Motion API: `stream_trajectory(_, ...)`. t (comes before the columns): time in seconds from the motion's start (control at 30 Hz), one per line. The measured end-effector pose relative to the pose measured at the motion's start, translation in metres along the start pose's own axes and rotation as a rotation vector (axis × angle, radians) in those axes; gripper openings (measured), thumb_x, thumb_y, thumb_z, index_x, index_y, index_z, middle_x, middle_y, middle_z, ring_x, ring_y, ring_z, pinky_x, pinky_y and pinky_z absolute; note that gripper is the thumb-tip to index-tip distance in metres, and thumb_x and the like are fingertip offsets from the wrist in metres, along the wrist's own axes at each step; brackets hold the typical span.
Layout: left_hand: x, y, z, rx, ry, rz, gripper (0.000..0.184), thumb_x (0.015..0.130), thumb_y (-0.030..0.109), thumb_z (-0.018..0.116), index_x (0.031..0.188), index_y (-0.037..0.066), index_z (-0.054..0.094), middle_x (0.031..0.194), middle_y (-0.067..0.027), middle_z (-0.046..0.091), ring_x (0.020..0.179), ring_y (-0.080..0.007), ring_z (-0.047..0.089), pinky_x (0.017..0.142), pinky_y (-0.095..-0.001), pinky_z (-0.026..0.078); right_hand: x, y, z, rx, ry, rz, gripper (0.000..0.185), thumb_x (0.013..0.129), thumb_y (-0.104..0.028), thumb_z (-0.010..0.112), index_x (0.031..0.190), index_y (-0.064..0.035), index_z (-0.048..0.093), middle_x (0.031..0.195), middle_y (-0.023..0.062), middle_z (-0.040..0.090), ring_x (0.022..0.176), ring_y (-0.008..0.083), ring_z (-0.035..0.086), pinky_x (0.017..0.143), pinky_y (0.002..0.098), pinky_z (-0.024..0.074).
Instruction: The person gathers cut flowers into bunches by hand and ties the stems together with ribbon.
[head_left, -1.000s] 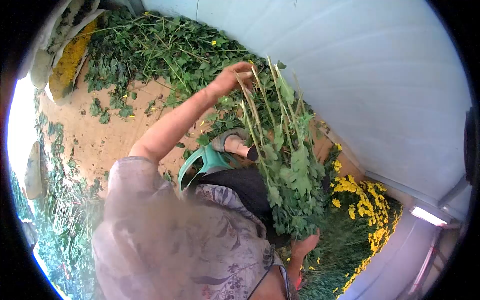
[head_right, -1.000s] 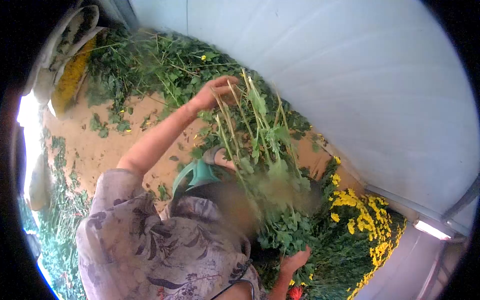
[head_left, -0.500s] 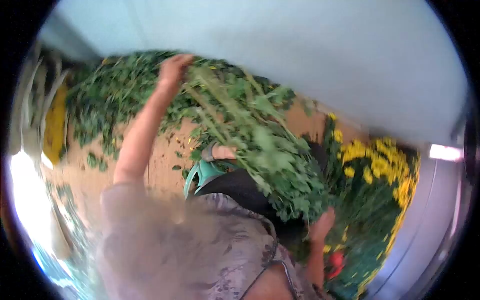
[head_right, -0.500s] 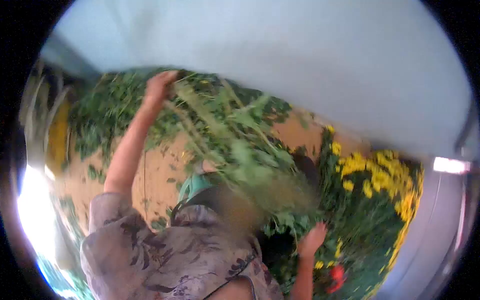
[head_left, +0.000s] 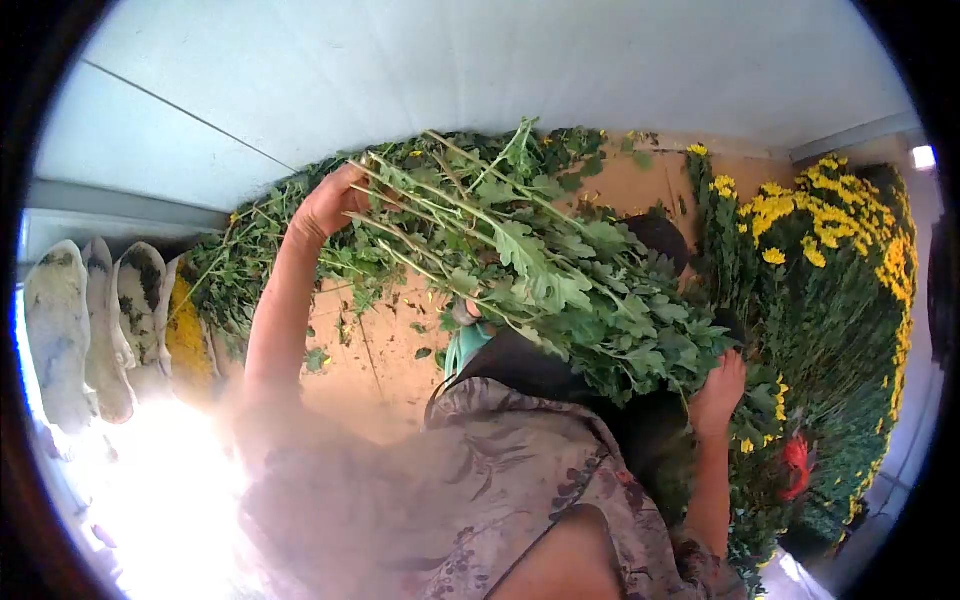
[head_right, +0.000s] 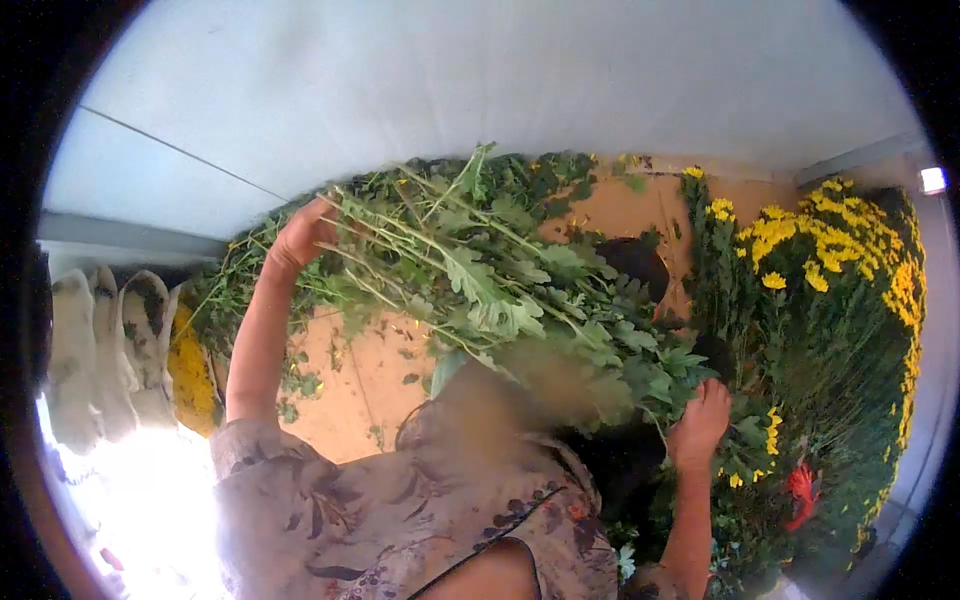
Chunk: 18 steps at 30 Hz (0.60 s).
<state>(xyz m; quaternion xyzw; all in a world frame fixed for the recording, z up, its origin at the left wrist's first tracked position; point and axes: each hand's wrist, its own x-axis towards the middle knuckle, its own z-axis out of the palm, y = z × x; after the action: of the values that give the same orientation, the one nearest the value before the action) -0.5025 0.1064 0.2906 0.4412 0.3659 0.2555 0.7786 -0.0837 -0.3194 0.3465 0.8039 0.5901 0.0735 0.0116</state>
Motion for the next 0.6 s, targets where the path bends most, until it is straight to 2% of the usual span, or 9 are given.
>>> stream_trajectory(0.2,0.01,-0.004,-0.016,0.018,0.134,0.124,0.03,0.092,0.038,0.053,0.089,0.008,0.058,0.078,-0.0053,0.06,0.072,-0.0193,0.057,0.066,-0.0349,0.048,-0.001,0.0,-0.003,-0.024,0.023,-0.03,0.04,0.056,0.006,0.057,0.095,0.0093,0.05,0.102,0.0224,0.048,0.097,0.0411,0.047,0.087,0.0478,0.0387)
stream_trajectory(0.27,0.015,0.006,-0.04,-0.178,0.561,0.173,0.032,0.09,0.04,0.056,0.086,0.008,0.057,0.071,-0.0031,0.055,0.065,-0.0184,0.051,0.062,-0.0333,0.045,0.002,0.001,-0.005,-0.047,-0.029,-0.018,0.044,0.055,0.005,0.058,0.099,0.0098,0.05,0.103,0.0226,0.049,0.098,0.0405,0.047,0.087,0.0483,0.0385)
stream_trajectory(0.37,0.004,0.044,-0.188,0.02,1.066,0.265,0.044,0.086,0.046,0.061,0.104,0.005,0.06,0.081,-0.0052,0.058,0.069,-0.0192,0.052,0.066,-0.0359,0.047,-0.003,0.002,-0.005,-0.068,-0.033,-0.032,0.047,0.056,0.005,0.058,0.102,0.0091,0.05,0.106,0.0219,0.049,0.098,0.0391,0.048,0.087,0.0473,0.0387)
stream_trajectory(0.4,-0.01,0.062,-0.207,0.541,1.123,0.167,0.057,0.084,0.047,0.062,0.118,0.003,0.056,0.095,-0.0106,0.064,0.083,-0.0241,0.059,0.075,-0.0401,0.048,-0.003,0.002,-0.005,-0.07,-0.03,-0.017,0.047,0.056,0.005,0.058,0.102,0.0091,0.05,0.106,0.0219,0.049,0.098,0.0391,0.048,0.087,0.0473,0.0387)
stream_trajectory(0.43,-0.012,0.056,-0.26,1.328,1.306,0.168,0.056,0.082,0.047,0.064,0.116,0.003,0.059,0.105,-0.0154,0.065,0.097,-0.0309,0.06,0.084,-0.044,0.046,-0.003,-0.001,-0.006,-0.003,-0.056,0.004,0.045,0.056,0.005,0.056,0.101,0.0089,0.049,0.106,0.0227,0.049,0.099,0.0406,0.048,0.087,0.0478,0.0389)
stream_trajectory(0.47,-0.017,0.069,-0.199,1.519,1.348,-0.037,0.056,0.08,0.047,0.065,0.117,0.005,0.06,0.113,-0.0173,0.062,0.108,-0.0334,0.056,0.092,-0.0457,0.042,-0.001,-0.002,-0.006,0.068,-0.074,0.022,0.043,0.057,0.006,0.054,0.099,0.0087,0.049,0.106,0.0236,0.049,0.099,0.0422,0.048,0.087,0.0483,0.0392)
stream_trajectory(0.53,0.006,0.072,-0.157,1.782,0.893,0.441,0.051,0.081,0.047,0.065,0.114,0.009,0.062,0.114,-0.0155,0.062,0.112,-0.0322,0.053,0.093,-0.0455,0.042,0.003,-0.003,-0.005,0.042,-0.009,0.002,0.042,0.057,0.006,0.053,0.099,0.0086,0.049,0.105,0.0231,0.049,0.098,0.0414,0.048,0.086,0.048,0.0392)
stream_trajectory(0.57,0.028,0.063,-0.103,1.696,0.682,0.577,0.047,0.08,0.046,0.066,0.114,0.013,0.063,0.121,-0.0145,0.056,0.114,-0.0307,0.051,0.094,-0.0441,0.041,0.002,-0.003,-0.004,0.011,0.037,-0.03,0.042,0.058,0.006,0.053,0.099,0.0084,0.049,0.104,0.0227,0.049,0.097,0.0407,0.048,0.085,0.0476,0.0391)
stream_trajectory(0.6,0.044,0.042,-0.049,1.794,0.379,0.909,0.038,0.08,0.043,0.067,0.107,0.016,0.067,0.126,-0.0136,0.051,0.116,-0.0285,0.048,0.099,-0.0429,0.038,0.0,-0.002,-0.003,0.017,0.031,-0.029,0.042,0.058,0.006,0.053,0.099,0.0084,0.049,0.104,0.0227,0.049,0.097,0.0407,0.048,0.085,0.0476,0.0391)
